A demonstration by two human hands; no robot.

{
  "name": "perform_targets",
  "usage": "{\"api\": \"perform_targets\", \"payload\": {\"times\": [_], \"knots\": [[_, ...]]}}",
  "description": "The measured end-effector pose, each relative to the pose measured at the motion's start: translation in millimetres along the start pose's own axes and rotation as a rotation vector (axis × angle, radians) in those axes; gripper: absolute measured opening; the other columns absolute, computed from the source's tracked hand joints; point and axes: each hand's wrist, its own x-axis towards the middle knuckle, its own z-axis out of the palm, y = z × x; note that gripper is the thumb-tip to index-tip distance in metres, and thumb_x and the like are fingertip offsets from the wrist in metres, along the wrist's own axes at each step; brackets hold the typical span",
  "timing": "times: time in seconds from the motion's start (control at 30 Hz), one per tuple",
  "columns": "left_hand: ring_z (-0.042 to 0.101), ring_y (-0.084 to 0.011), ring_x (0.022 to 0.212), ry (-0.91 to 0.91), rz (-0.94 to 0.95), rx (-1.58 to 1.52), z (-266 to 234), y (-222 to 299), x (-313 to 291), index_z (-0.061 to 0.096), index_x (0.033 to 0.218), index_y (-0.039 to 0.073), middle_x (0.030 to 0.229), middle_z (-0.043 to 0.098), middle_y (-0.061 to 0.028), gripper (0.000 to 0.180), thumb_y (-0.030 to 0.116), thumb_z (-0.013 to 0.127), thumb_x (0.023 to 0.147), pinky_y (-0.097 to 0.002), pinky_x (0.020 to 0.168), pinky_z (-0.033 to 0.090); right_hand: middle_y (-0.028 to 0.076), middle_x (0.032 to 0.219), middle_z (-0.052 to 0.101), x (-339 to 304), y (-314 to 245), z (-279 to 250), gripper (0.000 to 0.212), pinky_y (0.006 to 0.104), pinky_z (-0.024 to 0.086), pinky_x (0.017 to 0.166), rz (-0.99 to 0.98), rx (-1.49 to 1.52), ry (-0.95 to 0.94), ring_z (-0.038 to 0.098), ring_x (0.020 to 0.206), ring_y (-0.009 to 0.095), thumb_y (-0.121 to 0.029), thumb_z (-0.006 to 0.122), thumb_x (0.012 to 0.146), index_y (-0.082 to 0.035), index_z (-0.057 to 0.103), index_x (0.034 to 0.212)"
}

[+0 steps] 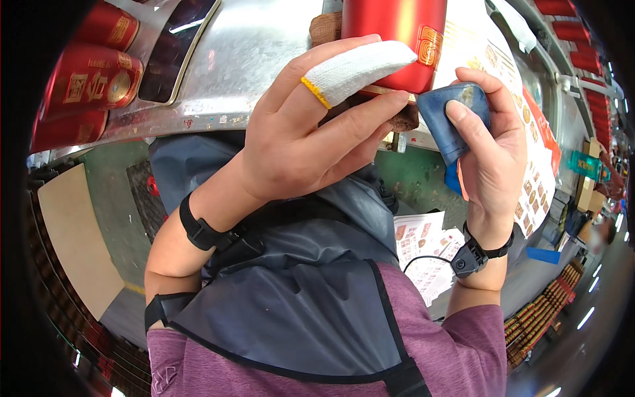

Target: Manually applying and smoothing gold labels onto red wine bottles in a factory setting.

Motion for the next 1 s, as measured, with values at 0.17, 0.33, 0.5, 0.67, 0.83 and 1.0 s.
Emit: {"api": "perform_targets", "payload": {"times": [0.17, 0.33, 0.5, 0.67, 0.83, 1.0], "knots": [[0.062, -0.0328, 0.115, 0.006, 0.031, 0.014, -6.9, -5.4, -0.4, 0.078, 0.113, 0.005, 0.129, 0.067, -0.0161, 0.034, 0.002, 0.076, 0.079, -0.0414, 0.100, 0.052, 0.002, 0.098, 0.069, 5.5, 1.9, -2.0, 0.030, 0.0214, 0.056, 0.072, -0.005, 0.028, 0.031, 0.065, 0.080, 0.006, -0.006, 0.071, 0.096, -0.001, 0.065, 0.125], [0.066, -0.0309, 0.104, -0.092, 0.064, 0.029, -21.4, -2.7, 2.0, 0.078, 0.107, 0.002, 0.115, 0.072, -0.0140, 0.028, -0.001, 0.074, 0.080, -0.0378, 0.088, 0.058, 0.001, 0.097, 0.068, 55.0, -0.3, -59.4, 0.031, 0.0212, 0.052, 0.069, 0.251, -0.009, -0.239, 0.062, 0.078, 0.006, -0.029, 0.068, 0.102, -0.001, 0.069, 0.116], [0.069, -0.0292, 0.104, -0.188, 0.153, 0.056, -28.0, -6.4, 10.3, 0.078, 0.105, 0.001, 0.114, 0.073, -0.0156, 0.026, -0.002, 0.072, 0.080, -0.0381, 0.085, 0.059, -0.004, 0.072, 0.059, 77.7, -20.0, -10.5, 0.046, 0.0198, 0.036, 0.048, 0.146, -0.250, -0.154, 0.045, 0.052, 0.002, -0.045, 0.058, 0.105, -0.004, 0.067, 0.123], [0.069, -0.0295, 0.104, -0.224, 0.245, 0.057, -29.6, -12.6, 16.1, 0.079, 0.105, 0.001, 0.114, 0.073, -0.0136, 0.030, 0.003, 0.076, 0.075, -0.0390, 0.085, 0.059, 0.002, 0.073, 0.068, 59.3, -49.8, 24.6, 0.056, 0.0323, 0.051, 0.063, -0.534, -1.250, -0.006, 0.065, 0.064, 0.017, -0.064, 0.066, 0.089, -0.015, 0.077, 0.112], [0.067, -0.0269, 0.104, -0.230, 0.290, 0.090, -28.2, -14.7, 23.3, 0.081, 0.103, 0.006, 0.112, 0.074, -0.0061, 0.041, 0.004, 0.077, 0.063, -0.0382, 0.086, 0.058, 0.003, 0.070, 0.067, 71.8, -71.9, 27.9, 0.063, 0.0332, 0.048, 0.057, -0.042, -1.379, -0.099, 0.062, 0.059, 0.018, -0.073, 0.066, 0.083, -0.014, 0.078, 0.100], [0.065, -0.0245, 0.100, -0.259, 0.280, 0.077, -17.2, -9.2, 29.5, 0.082, 0.105, 0.011, 0.110, 0.074, -0.0014, 0.045, 0.002, 0.077, 0.061, -0.0357, 0.085, 0.057, 0.001, 0.068, 0.067, 55.1, -54.6, 30.3, 0.055, 0.0302, 0.046, 0.056, -0.341, -1.255, -0.005, 0.061, 0.058, 0.013, -0.067, 0.070, 0.084, -0.013, 0.079, 0.091]]}}
